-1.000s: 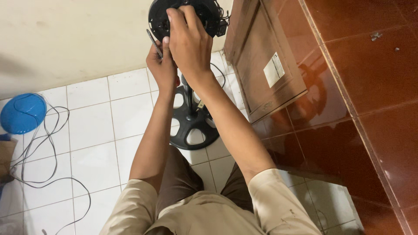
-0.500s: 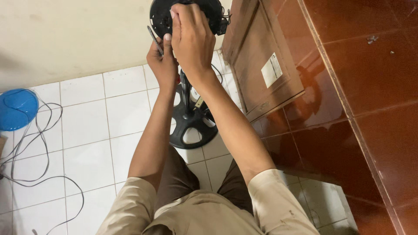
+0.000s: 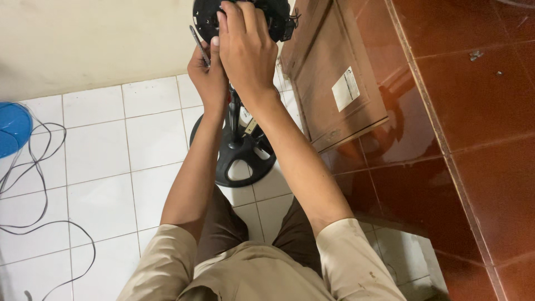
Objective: The person disassembles a standing electric fan using a screwdriver. They remove the front grill, unscrew the motor housing, and detach the rear grill, placing the parts on the floor.
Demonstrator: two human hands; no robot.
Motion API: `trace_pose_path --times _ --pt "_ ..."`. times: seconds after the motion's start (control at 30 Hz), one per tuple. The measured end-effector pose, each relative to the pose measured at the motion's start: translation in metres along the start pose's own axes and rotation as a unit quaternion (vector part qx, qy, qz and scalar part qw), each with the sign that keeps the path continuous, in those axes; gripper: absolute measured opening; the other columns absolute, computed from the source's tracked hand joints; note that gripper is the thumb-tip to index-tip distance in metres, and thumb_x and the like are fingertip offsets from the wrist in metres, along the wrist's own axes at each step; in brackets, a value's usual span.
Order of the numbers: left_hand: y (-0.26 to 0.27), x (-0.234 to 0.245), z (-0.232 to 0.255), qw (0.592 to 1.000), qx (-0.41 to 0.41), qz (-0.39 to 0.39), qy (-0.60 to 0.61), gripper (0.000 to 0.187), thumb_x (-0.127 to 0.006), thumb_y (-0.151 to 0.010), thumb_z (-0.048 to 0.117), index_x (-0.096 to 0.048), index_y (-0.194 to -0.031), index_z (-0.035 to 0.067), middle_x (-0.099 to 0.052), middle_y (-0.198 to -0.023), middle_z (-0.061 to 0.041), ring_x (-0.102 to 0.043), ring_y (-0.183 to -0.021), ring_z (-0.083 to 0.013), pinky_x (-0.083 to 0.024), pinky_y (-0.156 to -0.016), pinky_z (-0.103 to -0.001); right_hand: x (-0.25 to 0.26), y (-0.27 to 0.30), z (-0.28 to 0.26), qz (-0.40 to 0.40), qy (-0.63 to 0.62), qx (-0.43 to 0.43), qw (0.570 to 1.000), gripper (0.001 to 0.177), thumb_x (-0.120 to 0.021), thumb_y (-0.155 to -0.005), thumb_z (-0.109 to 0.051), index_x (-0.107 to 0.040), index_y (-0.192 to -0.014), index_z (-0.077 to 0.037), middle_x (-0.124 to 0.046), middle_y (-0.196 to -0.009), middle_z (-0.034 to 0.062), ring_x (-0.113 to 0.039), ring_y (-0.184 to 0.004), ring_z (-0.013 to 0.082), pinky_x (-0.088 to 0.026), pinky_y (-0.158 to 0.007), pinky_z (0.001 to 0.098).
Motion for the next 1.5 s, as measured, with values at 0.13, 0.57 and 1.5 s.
trace_pose_path --times 0.13,0.57,1.5 --pt "0.001 0.002 -0.003 0.998 0.05 0.022 0.0 0.026 -0.065 -0.107 0.022 -0.065 -0.09 0.003 -0.055 -0.069 0.004 -0.043 -0.055 -0.0037 -0.034 -0.047 -0.023 0.004 -0.002 0.002 0.009 -0.022 -0.014 1.0 0.012 -0.065 -0.105 -0.016 -0.063 -0.116 -0.01 -0.063 -0.114 -0.0014 -0.066 -0.099 0.0212 -0.059 -0.076 0.0333" --pt "0.002 0.001 0.008 0.997 0.07 0.035 -0.003 0.025 -0.067 -0.104 0.024 -0.07 -0.094 0.002 -0.059 -0.07 0.004 -0.042 -0.051 -0.003 -0.032 -0.043 -0.022 0.01 -0.002 0.017 0.034 -0.144 -0.094 0.985 0.006 -0.066 -0.103 -0.014 -0.064 -0.108 -0.013 -0.068 -0.1 0.0003 -0.07 -0.089 0.0219 -0.055 -0.077 0.0337" --pt "-0.001 0.008 -0.007 0.995 0.084 0.029 -0.043 0.025 -0.067 -0.104 0.026 -0.071 -0.1 0.002 -0.064 -0.077 0.002 -0.046 -0.051 -0.0028 -0.036 -0.042 -0.023 -0.003 -0.002 0.034 0.02 -0.174 -0.191 0.966 0.01 -0.073 -0.097 -0.019 -0.066 -0.096 -0.011 -0.066 -0.076 -0.0019 -0.065 -0.069 0.0136 -0.051 -0.065 0.031"
Point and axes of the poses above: each hand's wrist, its own y-axis away from the middle knuckle, its own x-axis out of the back of the hand, z = x × y, the point moved 10 cm from there along -y, towards the middle knuckle
